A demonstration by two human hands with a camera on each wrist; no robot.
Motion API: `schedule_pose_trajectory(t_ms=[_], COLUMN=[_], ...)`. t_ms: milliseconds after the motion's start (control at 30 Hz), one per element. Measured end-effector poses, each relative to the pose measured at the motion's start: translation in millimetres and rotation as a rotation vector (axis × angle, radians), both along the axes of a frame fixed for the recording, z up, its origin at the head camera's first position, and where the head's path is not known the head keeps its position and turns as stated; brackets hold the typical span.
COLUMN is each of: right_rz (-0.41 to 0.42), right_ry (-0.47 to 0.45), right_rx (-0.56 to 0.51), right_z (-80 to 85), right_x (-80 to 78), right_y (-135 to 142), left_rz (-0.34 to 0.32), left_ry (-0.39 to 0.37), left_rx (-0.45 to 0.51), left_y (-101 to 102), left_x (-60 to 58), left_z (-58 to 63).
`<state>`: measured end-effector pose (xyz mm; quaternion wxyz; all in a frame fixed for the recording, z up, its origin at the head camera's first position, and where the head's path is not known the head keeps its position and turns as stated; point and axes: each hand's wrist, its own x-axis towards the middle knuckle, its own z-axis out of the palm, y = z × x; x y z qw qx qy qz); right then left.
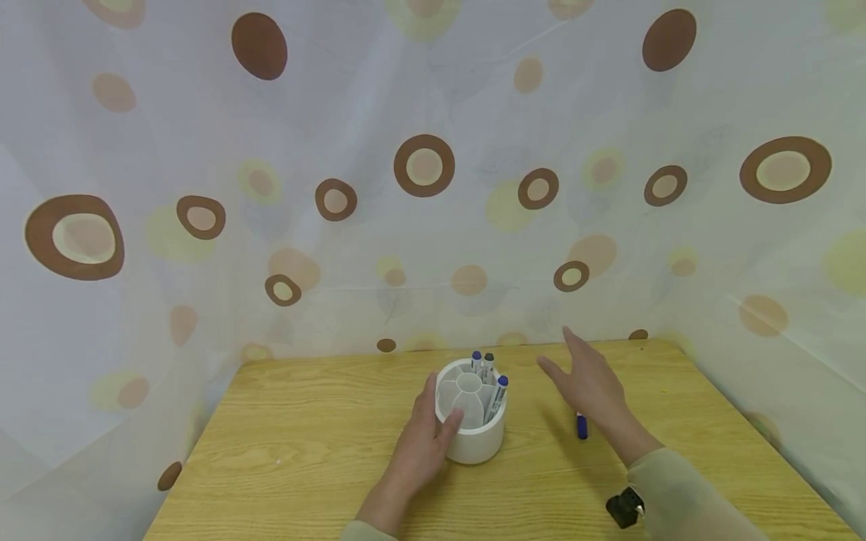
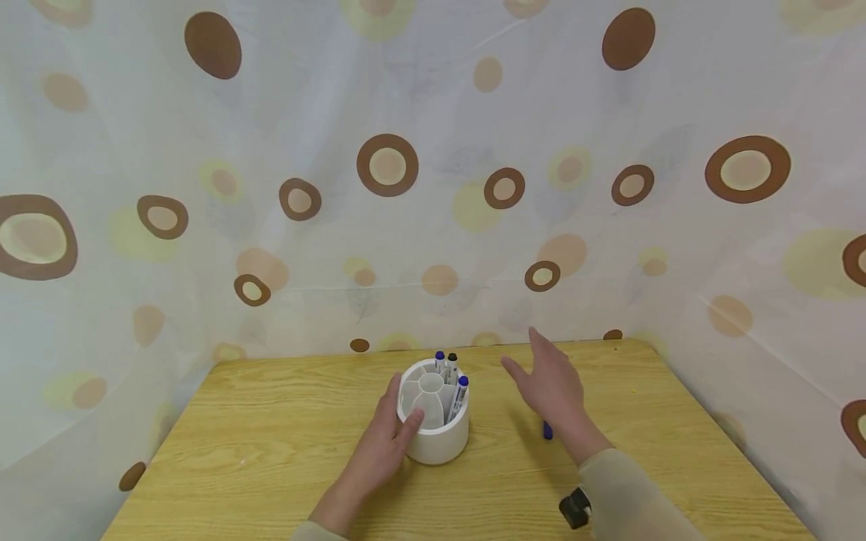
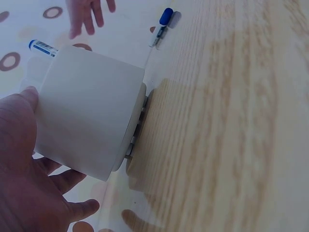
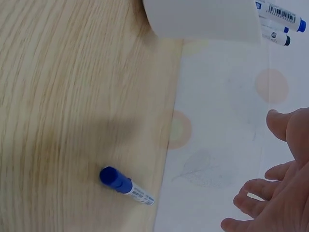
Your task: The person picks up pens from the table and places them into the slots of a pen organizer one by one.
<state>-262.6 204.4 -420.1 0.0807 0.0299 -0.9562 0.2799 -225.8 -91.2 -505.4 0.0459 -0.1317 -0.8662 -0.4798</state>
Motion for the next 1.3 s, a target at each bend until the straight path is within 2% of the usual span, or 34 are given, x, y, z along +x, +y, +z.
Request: schedule_pose_trajectory(t_ms=[500, 1000, 1300], right_rz=[-0.025, -0.047, -0.067], right_ry=[-0.056, -0.057, -0.121], right_rx=[0.050, 0.128, 0.132], right_z=[-24.5, -32.7, -32.7], right_x=[-9.4, -10.6, -10.1], right_y=[32, 45, 50], left_rz=[0.007, 0.009, 0.005], left_ry=[-0.031, -0.030, -0.037], left_rx=[0.003, 0.003, 0.003], left_y=[1, 1, 0], left_x=[-2.8, -3.2, -3.7], left_z=[-0.5, -1.0, -0.7])
